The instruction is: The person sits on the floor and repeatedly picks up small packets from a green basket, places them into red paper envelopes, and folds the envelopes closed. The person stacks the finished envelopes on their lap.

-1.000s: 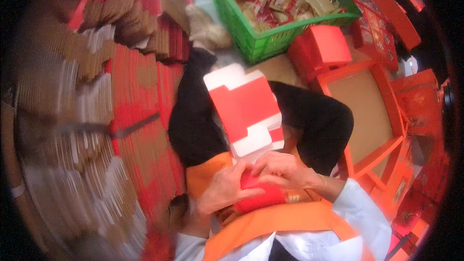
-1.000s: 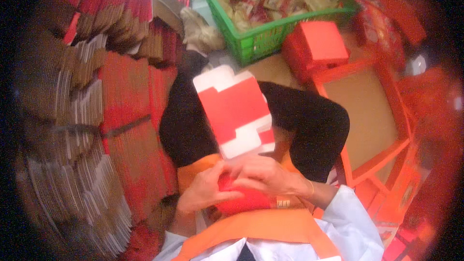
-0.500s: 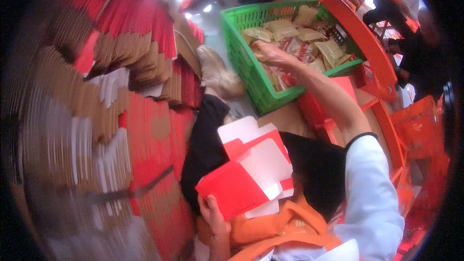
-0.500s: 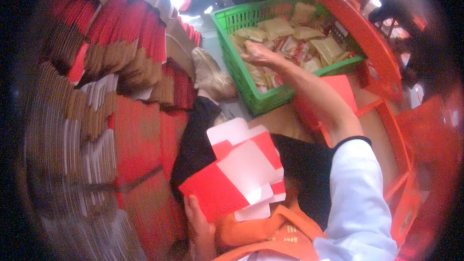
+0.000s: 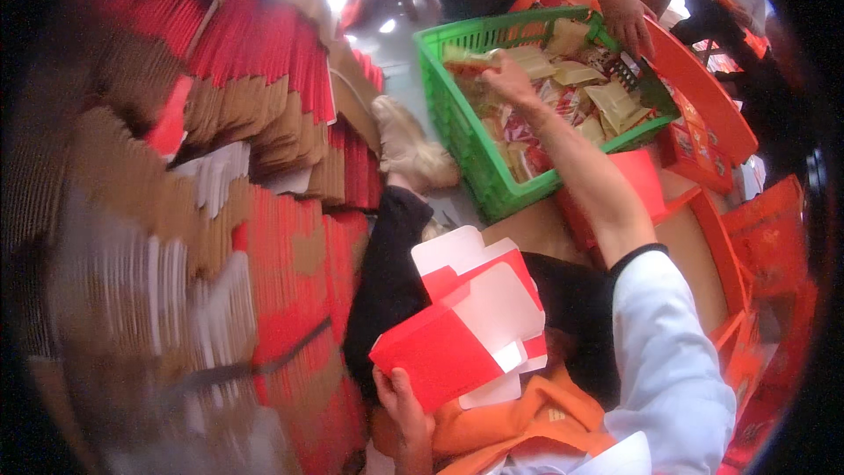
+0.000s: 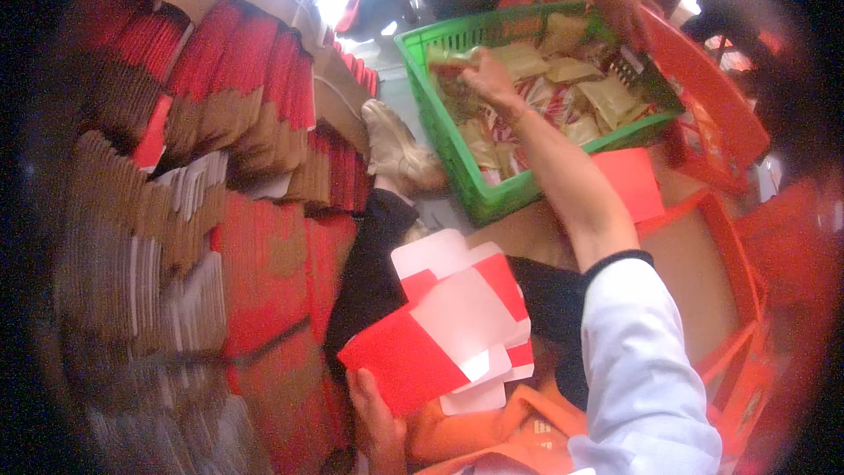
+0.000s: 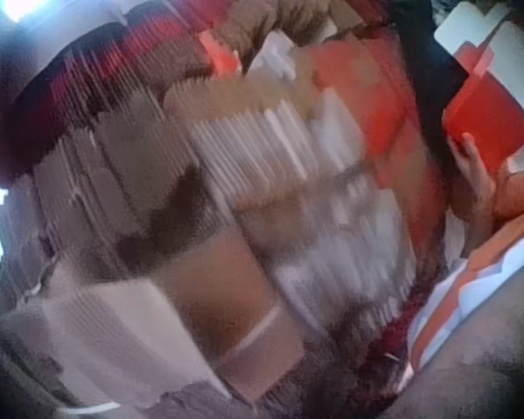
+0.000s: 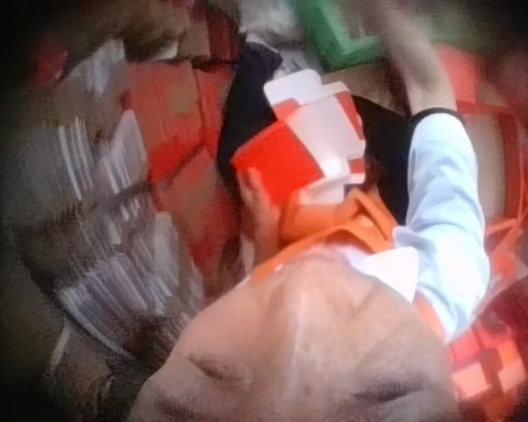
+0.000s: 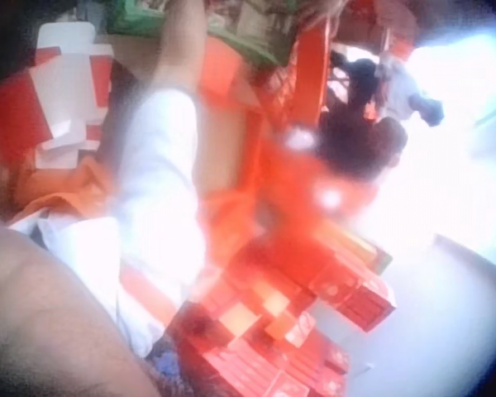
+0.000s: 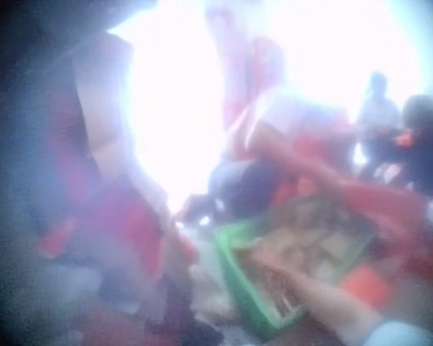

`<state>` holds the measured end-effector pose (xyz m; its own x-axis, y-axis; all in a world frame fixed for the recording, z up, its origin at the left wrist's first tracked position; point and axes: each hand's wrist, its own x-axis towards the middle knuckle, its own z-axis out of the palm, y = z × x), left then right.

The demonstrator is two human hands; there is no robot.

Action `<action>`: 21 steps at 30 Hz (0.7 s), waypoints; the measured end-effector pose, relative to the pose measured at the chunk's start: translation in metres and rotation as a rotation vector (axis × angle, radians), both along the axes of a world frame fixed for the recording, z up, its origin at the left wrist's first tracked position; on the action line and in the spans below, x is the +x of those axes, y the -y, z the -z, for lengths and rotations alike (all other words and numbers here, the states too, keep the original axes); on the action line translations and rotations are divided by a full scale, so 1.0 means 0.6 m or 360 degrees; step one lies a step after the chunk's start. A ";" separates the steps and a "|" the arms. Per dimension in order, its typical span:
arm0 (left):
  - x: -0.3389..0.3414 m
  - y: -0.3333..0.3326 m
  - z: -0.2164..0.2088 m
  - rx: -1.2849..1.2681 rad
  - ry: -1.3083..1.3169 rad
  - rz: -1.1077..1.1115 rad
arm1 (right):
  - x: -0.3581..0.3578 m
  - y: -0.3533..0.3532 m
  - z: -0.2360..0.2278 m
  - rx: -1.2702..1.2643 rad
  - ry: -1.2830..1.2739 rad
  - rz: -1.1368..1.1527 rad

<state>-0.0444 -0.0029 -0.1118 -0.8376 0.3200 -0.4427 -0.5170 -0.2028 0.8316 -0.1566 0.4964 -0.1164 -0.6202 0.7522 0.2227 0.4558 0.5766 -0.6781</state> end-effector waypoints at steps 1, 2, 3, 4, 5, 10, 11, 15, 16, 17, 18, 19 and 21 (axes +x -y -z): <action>-0.002 -0.002 -0.006 0.0057 0.0035 -0.0044 | 0.023 0.019 -0.038 -0.0215 -0.0201 -0.0042; -0.002 -0.004 -0.012 0.0110 0.0075 -0.0088 | 0.052 0.042 -0.071 -0.0432 -0.0399 -0.0084; -0.002 -0.008 -0.016 0.0101 0.0050 -0.0122 | 0.084 0.068 -0.101 -0.0651 -0.0595 -0.0123; -0.003 -0.014 -0.018 0.0084 0.0024 -0.0163 | 0.115 0.097 -0.125 -0.0838 -0.0632 -0.0129; -0.003 -0.021 -0.018 0.0068 0.0013 -0.0196 | 0.155 0.125 -0.147 -0.1022 -0.0655 -0.0120; -0.006 -0.039 -0.002 -0.0032 -0.0139 -0.0200 | 0.335 0.253 -0.186 -0.1179 -0.0354 -0.0457; -0.002 -0.038 0.003 0.0000 -0.0191 -0.0179 | 0.355 0.278 -0.184 -0.1165 -0.0258 -0.0562; 0.032 -0.049 -0.002 -0.0046 -0.0482 -0.0063 | 0.400 0.338 -0.175 -0.0747 0.0179 -0.0975; 0.040 -0.050 -0.003 -0.0039 -0.0518 -0.0001 | 0.400 0.353 -0.172 -0.0769 0.0219 -0.0984; 0.046 -0.050 -0.003 -0.0034 -0.0554 0.0060 | 0.399 0.364 -0.161 -0.0695 0.0157 -0.1000; 0.052 -0.049 -0.004 -0.0036 -0.0593 0.0118 | 0.394 0.373 -0.157 -0.0750 0.0179 -0.1039; 0.057 -0.048 -0.005 -0.0037 -0.0630 0.0175 | 0.389 0.380 -0.154 -0.0804 0.0202 -0.1079; 0.064 -0.050 -0.010 -0.0014 -0.0623 0.0213 | 0.382 0.394 -0.138 -0.0876 0.0235 -0.1187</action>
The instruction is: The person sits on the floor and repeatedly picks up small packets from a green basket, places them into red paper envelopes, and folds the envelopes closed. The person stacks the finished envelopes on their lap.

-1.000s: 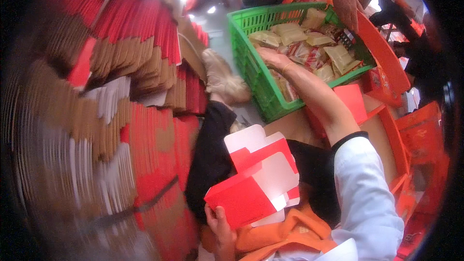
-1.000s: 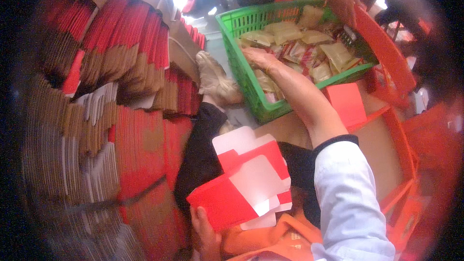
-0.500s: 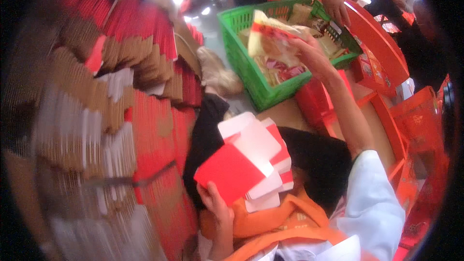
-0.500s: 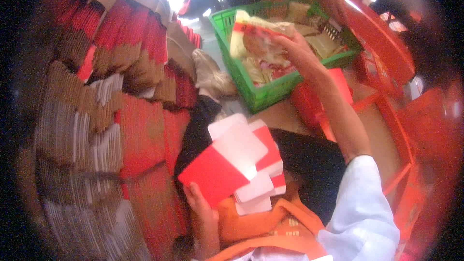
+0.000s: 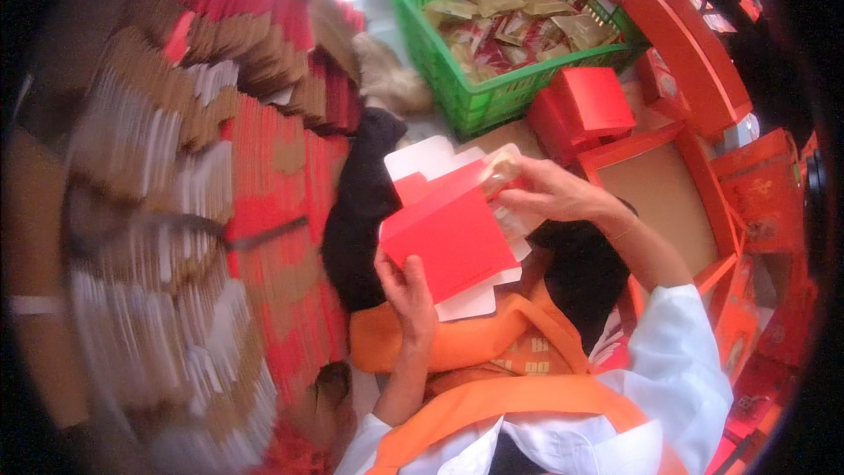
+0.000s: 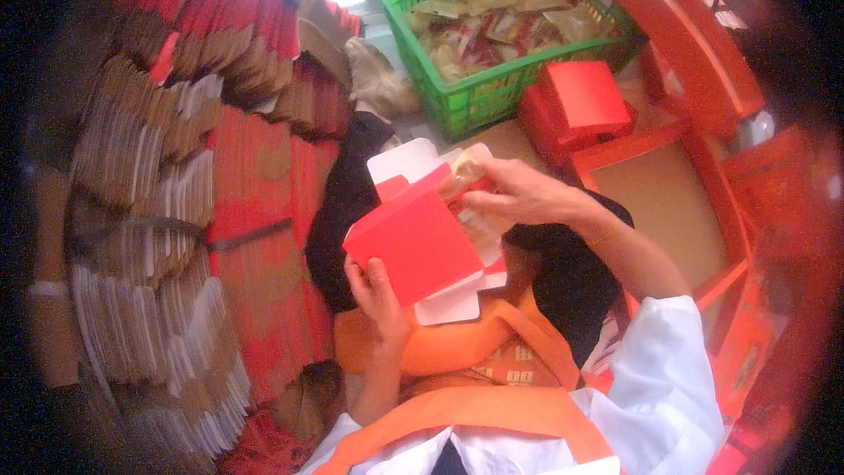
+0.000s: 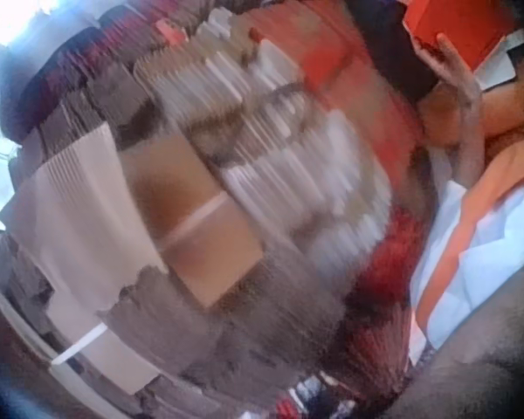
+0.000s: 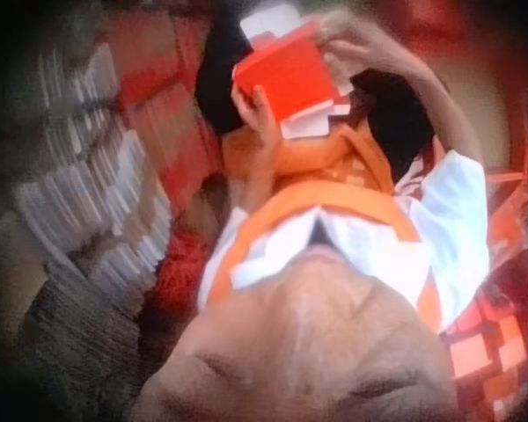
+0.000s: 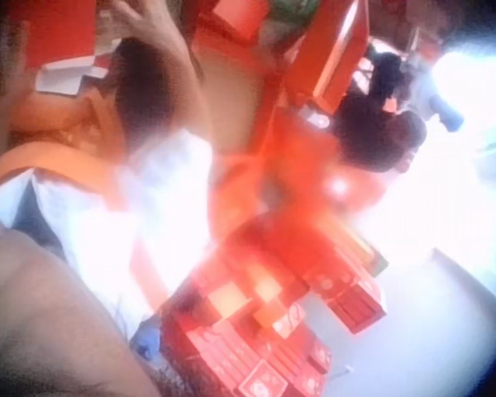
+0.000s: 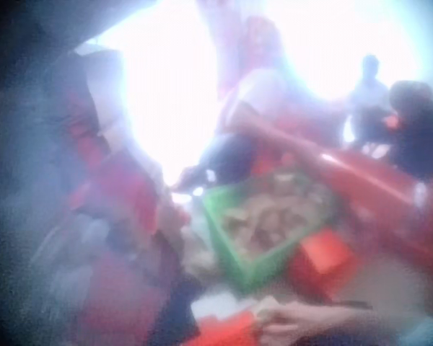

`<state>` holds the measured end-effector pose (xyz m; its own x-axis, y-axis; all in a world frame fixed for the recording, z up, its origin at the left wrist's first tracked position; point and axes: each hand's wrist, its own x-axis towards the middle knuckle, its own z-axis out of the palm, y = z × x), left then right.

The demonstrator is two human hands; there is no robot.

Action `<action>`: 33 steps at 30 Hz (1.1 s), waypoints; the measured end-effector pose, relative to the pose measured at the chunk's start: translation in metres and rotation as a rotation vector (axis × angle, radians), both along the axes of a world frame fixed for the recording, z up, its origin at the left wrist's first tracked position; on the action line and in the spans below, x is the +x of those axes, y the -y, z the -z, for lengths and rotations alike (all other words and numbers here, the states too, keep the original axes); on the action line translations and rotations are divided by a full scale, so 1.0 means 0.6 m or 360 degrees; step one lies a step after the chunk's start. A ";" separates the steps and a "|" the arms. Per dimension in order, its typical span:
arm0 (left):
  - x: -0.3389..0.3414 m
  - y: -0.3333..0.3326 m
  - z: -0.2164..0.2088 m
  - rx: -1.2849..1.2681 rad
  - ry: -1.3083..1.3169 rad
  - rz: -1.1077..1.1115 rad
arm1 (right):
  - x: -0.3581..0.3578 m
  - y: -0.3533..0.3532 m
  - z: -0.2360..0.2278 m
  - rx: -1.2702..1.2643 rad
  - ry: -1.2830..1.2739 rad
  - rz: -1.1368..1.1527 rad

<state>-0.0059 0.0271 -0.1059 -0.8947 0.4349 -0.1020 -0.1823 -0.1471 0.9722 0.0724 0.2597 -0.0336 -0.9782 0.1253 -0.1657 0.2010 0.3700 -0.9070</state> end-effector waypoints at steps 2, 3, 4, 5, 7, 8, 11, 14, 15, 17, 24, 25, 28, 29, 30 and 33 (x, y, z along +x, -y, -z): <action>0.001 -0.001 0.004 0.0013 0.0032 0.0016 | -0.007 0.014 0.023 -0.0182 -0.0024 -0.0176; -0.004 0.005 0.008 0.0031 0.0113 -0.0060 | -0.011 0.035 0.005 -0.0256 0.0033 -0.0059; -0.005 0.008 0.013 0.0057 0.0204 -0.0124 | -0.008 0.051 -0.015 -0.0320 0.0102 0.0069; -0.007 0.010 0.016 0.0085 0.0296 -0.0187 | -0.005 0.049 -0.012 -0.0317 0.0001 0.0246; -0.012 0.012 -0.009 0.0166 0.0398 -0.0226 | 0.017 0.042 -0.007 -0.0139 -0.0253 0.0481; -0.013 0.014 -0.017 0.0207 0.0448 -0.0245 | 0.026 0.049 -0.008 -0.0047 -0.0256 0.0473; 0.007 0.029 0.029 -0.0293 -0.0012 -0.0220 | 0.059 0.105 -0.004 0.0207 -0.0191 0.0410; 0.059 0.037 0.060 -0.0592 -0.0277 -0.0058 | 0.057 0.170 0.021 0.0307 -0.0506 0.0495; 0.071 0.042 0.064 -0.0640 -0.0225 0.0034 | 0.054 0.178 0.029 -0.0049 -0.0577 0.0668; 0.091 0.086 0.100 -0.0994 -0.0498 0.0326 | 0.059 0.166 0.033 -0.0230 -0.0473 0.0686; 0.066 0.090 0.003 0.0132 0.0096 0.0477 | 0.126 0.148 0.033 -0.0214 -0.0321 0.0134; 0.059 0.093 -0.002 0.0015 -0.0142 0.0673 | 0.131 0.159 0.043 -0.0292 -0.0297 0.0082; 0.064 0.115 0.011 -0.0326 -0.0246 0.0953 | 0.153 0.186 0.059 -0.0655 -0.0116 0.0096; 0.064 0.120 0.013 -0.0325 -0.0189 0.0949 | 0.162 0.199 0.064 -0.0819 -0.0042 0.0178; 0.063 0.128 0.014 -0.0344 -0.0155 0.1071 | 0.168 0.206 0.069 -0.0976 0.0032 0.0268; 0.062 0.147 0.017 -0.0356 -0.0133 0.1282 | 0.188 0.210 0.087 -0.0732 0.0074 0.0154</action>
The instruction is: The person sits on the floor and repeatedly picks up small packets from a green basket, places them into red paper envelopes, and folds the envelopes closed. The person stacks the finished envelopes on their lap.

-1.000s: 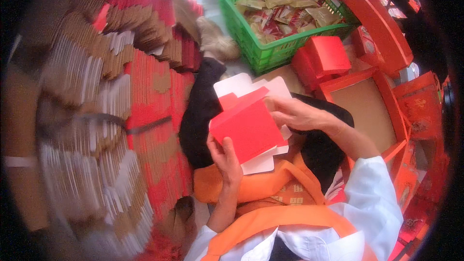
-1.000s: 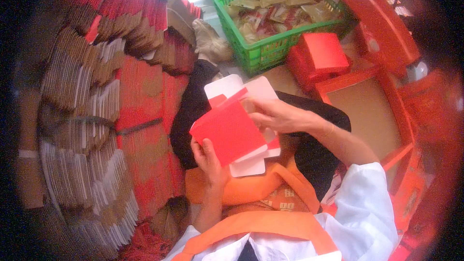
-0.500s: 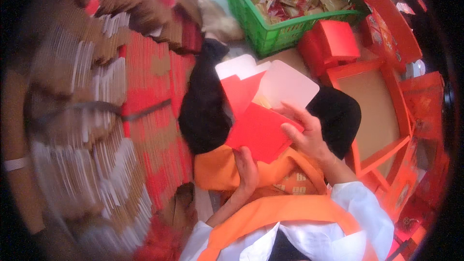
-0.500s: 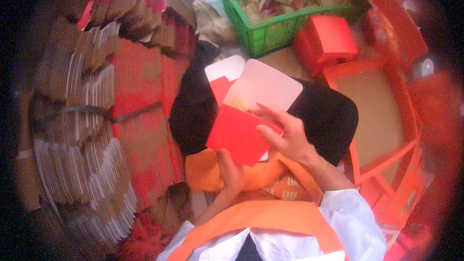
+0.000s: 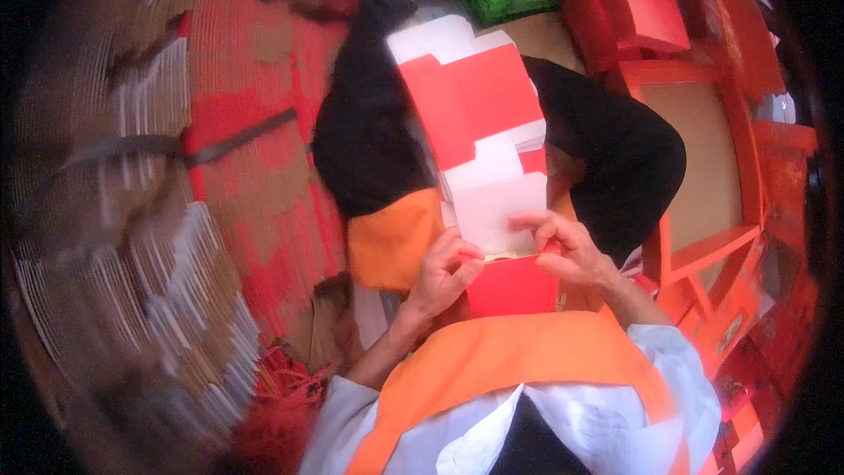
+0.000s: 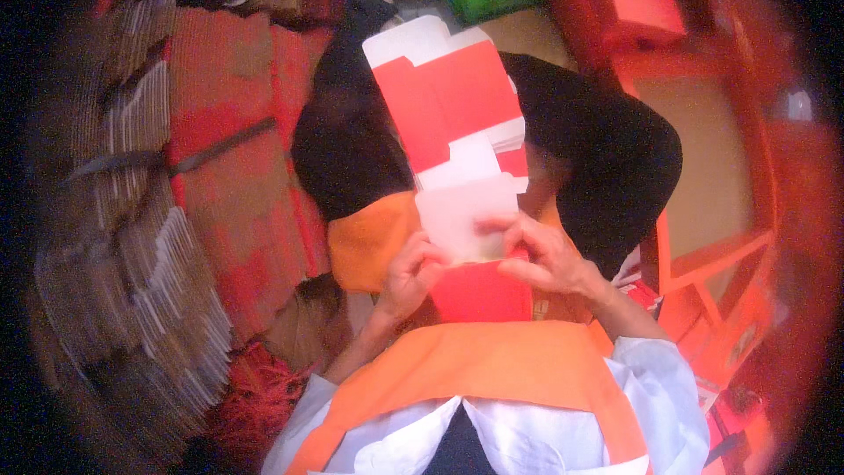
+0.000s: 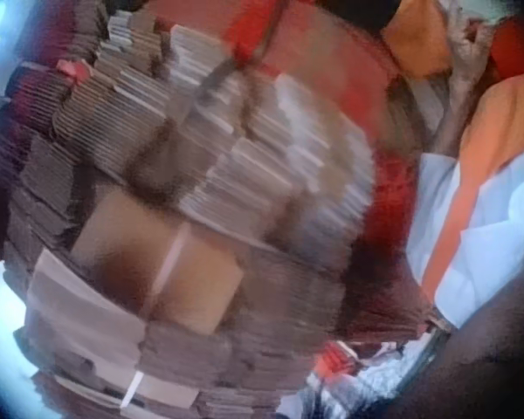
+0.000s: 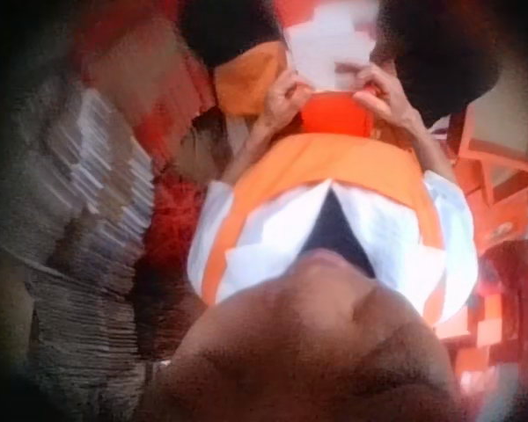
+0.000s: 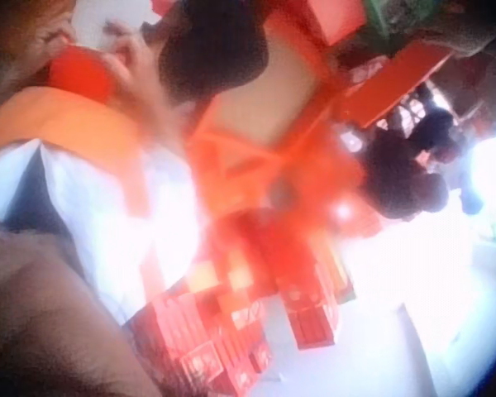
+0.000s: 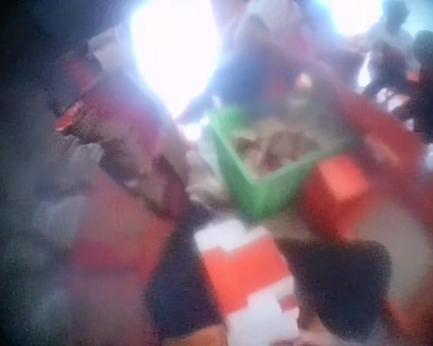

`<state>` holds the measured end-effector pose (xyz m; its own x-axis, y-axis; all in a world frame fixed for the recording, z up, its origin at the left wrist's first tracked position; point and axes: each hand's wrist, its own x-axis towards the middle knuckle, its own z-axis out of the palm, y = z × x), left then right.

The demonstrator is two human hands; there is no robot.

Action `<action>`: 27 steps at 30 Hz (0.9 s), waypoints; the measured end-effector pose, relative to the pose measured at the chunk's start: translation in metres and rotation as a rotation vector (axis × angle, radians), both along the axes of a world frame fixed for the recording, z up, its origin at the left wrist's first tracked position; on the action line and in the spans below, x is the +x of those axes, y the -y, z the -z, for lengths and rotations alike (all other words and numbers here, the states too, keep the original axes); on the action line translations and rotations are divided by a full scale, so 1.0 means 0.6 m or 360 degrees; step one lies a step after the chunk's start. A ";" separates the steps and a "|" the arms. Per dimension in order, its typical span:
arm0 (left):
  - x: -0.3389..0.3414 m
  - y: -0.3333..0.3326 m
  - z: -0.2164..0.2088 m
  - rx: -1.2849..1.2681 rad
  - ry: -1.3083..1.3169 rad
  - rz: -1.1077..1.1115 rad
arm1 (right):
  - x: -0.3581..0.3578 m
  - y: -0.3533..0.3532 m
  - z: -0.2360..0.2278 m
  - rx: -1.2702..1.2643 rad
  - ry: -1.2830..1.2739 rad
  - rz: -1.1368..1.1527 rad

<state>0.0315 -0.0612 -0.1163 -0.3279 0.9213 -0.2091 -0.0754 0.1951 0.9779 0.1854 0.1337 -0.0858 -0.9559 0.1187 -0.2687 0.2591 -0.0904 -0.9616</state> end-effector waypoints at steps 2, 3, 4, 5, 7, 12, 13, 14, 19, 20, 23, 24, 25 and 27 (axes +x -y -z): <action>0.004 0.002 0.000 0.0073 -0.0073 -0.0062 | 0.001 0.020 -0.001 0.0292 -0.0143 0.0314; 0.013 0.000 0.000 0.0160 0.0133 -0.0259 | -0.002 0.030 -0.002 0.0444 -0.0216 0.0464; 0.029 -0.005 0.000 0.0243 0.0339 -0.0457 | -0.003 0.038 -0.002 0.0533 -0.0256 0.0576; 0.042 -0.010 -0.002 0.0325 0.0545 -0.0655 | -0.005 0.045 -0.002 0.0622 -0.0295 0.0687; 0.050 -0.022 -0.019 0.0338 0.0649 -0.0817 | -0.004 0.056 0.001 0.0636 -0.0306 0.0864; 0.044 -0.030 -0.037 0.0295 0.0281 -0.0702 | 0.006 0.082 0.018 -0.0387 -0.0325 0.1081; 0.030 -0.025 -0.035 0.0312 0.0006 -0.0513 | 0.007 0.082 0.018 -0.0403 -0.0364 0.1046; 0.023 -0.022 -0.034 0.0326 -0.0268 -0.0322 | 0.006 0.080 0.017 -0.0419 -0.0403 0.1009; 0.035 -0.029 -0.047 0.0157 -0.0230 -0.0482 | 0.001 0.075 0.002 -0.0370 -0.0327 0.0915; 0.037 -0.031 -0.051 0.0115 -0.0211 -0.0535 | -0.005 0.075 -0.011 -0.0375 -0.0272 0.0937; 0.038 -0.035 -0.057 0.0071 -0.0255 -0.0524 | -0.008 0.069 -0.023 -0.0249 -0.0113 0.0939; 0.037 -0.035 -0.055 0.0058 -0.0252 -0.0502 | -0.010 0.066 -0.024 -0.0182 -0.0062 0.0931; 0.035 -0.034 -0.052 0.0045 -0.0250 -0.0481 | -0.011 0.063 -0.026 -0.0124 -0.0078 0.0884; 0.032 -0.034 -0.051 0.0006 -0.0184 -0.0455 | -0.012 0.059 -0.027 -0.0010 -0.0110 0.0788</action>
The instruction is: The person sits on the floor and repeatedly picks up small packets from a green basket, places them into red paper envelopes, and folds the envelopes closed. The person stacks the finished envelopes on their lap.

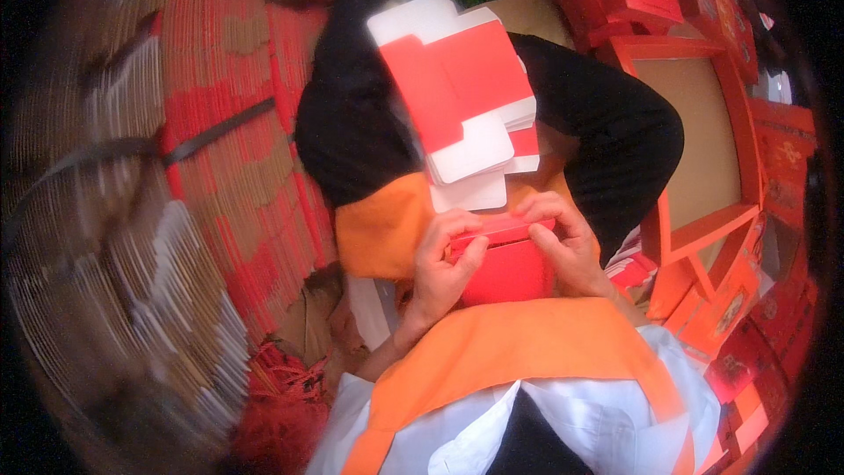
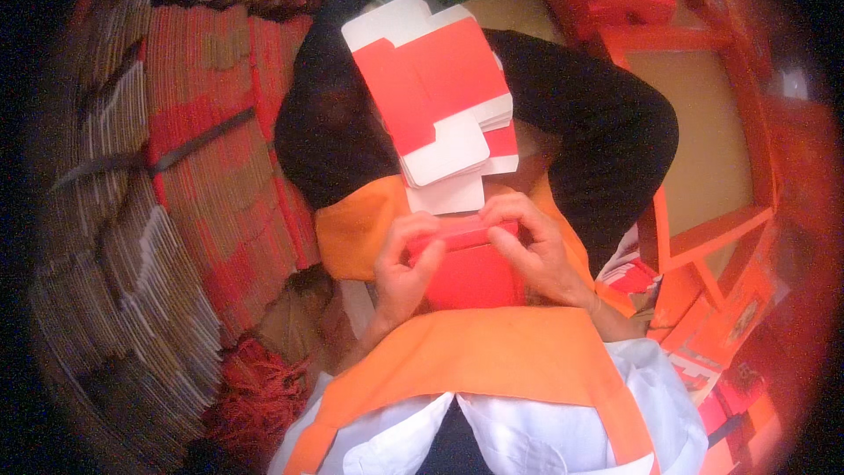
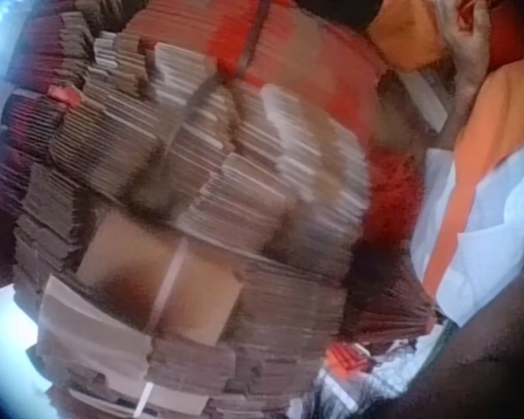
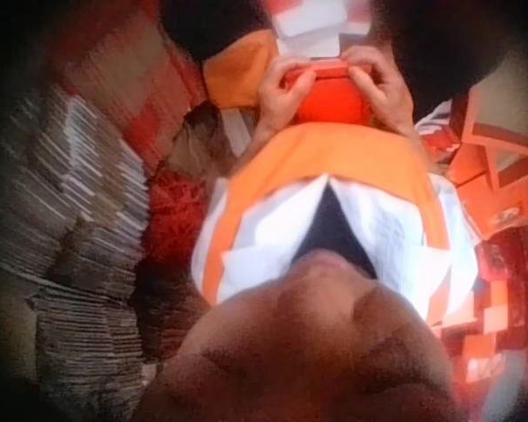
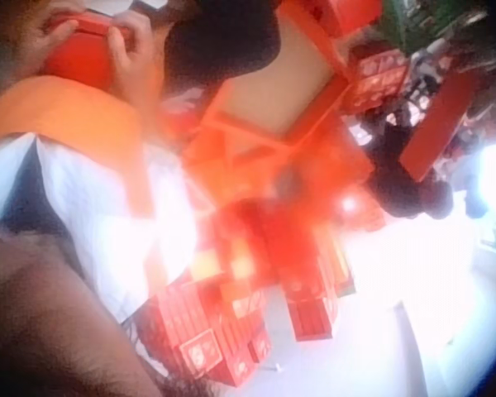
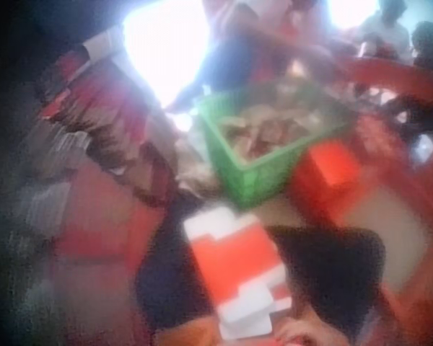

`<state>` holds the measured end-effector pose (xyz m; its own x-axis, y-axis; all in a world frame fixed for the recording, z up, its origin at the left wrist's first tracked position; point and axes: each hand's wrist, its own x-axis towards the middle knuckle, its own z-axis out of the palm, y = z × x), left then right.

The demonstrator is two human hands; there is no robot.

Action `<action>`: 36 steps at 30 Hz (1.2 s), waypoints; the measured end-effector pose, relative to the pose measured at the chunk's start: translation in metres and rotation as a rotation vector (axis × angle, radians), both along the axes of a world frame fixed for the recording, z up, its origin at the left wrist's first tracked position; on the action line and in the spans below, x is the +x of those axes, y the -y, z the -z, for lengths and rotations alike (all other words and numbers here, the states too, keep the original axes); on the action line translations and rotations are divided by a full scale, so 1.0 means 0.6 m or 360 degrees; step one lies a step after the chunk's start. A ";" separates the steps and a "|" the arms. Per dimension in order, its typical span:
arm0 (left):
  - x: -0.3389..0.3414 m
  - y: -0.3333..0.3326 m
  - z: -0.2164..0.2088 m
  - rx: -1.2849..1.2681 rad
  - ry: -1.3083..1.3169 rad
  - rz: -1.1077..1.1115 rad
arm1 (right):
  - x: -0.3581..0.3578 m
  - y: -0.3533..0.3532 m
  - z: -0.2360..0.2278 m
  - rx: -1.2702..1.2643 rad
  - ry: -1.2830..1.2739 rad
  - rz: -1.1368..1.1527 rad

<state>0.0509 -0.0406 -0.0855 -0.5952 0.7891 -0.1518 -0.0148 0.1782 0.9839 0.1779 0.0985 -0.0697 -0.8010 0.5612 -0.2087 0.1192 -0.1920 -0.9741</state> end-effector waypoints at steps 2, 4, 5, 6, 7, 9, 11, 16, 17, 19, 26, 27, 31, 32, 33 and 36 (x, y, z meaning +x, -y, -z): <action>-0.002 -0.003 -0.002 -0.0032 0.0131 0.0008 | 0.001 -0.001 0.003 0.0031 0.0018 -0.0016; -0.001 0.000 0.001 -0.0027 0.0143 0.0020 | 0.000 -0.003 0.004 0.0110 0.0052 -0.0084; 0.000 0.001 0.003 -0.0024 0.0148 0.0027 | -0.001 -0.006 0.001 0.0174 0.0078 -0.0143; 0.003 0.002 0.006 0.0004 0.0169 -0.0013 | -0.003 -0.009 0.000 0.0240 0.0106 -0.0202; 0.009 0.002 0.009 0.0032 0.0190 -0.0053 | -0.003 -0.010 0.000 0.0267 0.0113 -0.0226; 0.019 -0.003 0.010 0.0071 0.0246 -0.0144 | -0.003 -0.012 0.001 0.0320 0.0124 -0.0272; 0.026 -0.011 0.007 0.0094 0.0315 -0.0248 | -0.001 -0.013 0.004 0.0321 0.0116 -0.0288; 0.033 -0.006 0.025 0.0288 -0.0047 -0.0196 | 0.009 -0.010 0.019 0.0179 0.0086 -0.0217; 0.034 -0.002 0.031 0.0320 -0.0102 -0.0160 | 0.010 -0.008 0.021 0.0159 0.0082 -0.0201; 0.038 -0.001 0.029 0.0347 -0.0031 -0.0216 | 0.012 -0.009 0.024 0.0164 0.0067 -0.0207; 0.038 0.008 0.031 0.0286 -0.0033 -0.0188 | 0.028 -0.020 0.024 0.0500 0.0027 -0.0441; 0.042 0.010 0.039 0.0311 -0.0010 -0.0239 | 0.028 -0.026 0.017 0.0544 0.0074 -0.0472; 0.030 -0.013 0.032 0.0168 0.0026 -0.0234 | 0.010 -0.083 -0.037 0.0318 0.0398 -0.0928; 0.025 -0.026 0.027 0.0182 0.0068 -0.0235 | 0.008 -0.100 -0.039 0.0422 0.0310 -0.0899; 0.018 -0.040 0.019 0.0182 0.0116 -0.0221 | 0.009 -0.116 -0.038 0.0511 0.0226 -0.0859; -0.033 -0.099 -0.009 0.0374 0.0014 -0.0436 | 0.010 -0.191 -0.057 0.0587 0.0157 -0.0399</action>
<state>0.0309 0.0185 -0.0799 -0.7889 0.6145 0.0086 -0.0395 -0.0646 0.9971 0.1838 0.2133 -0.0353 -0.9080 0.4034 -0.1135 0.2135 0.2123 -0.9536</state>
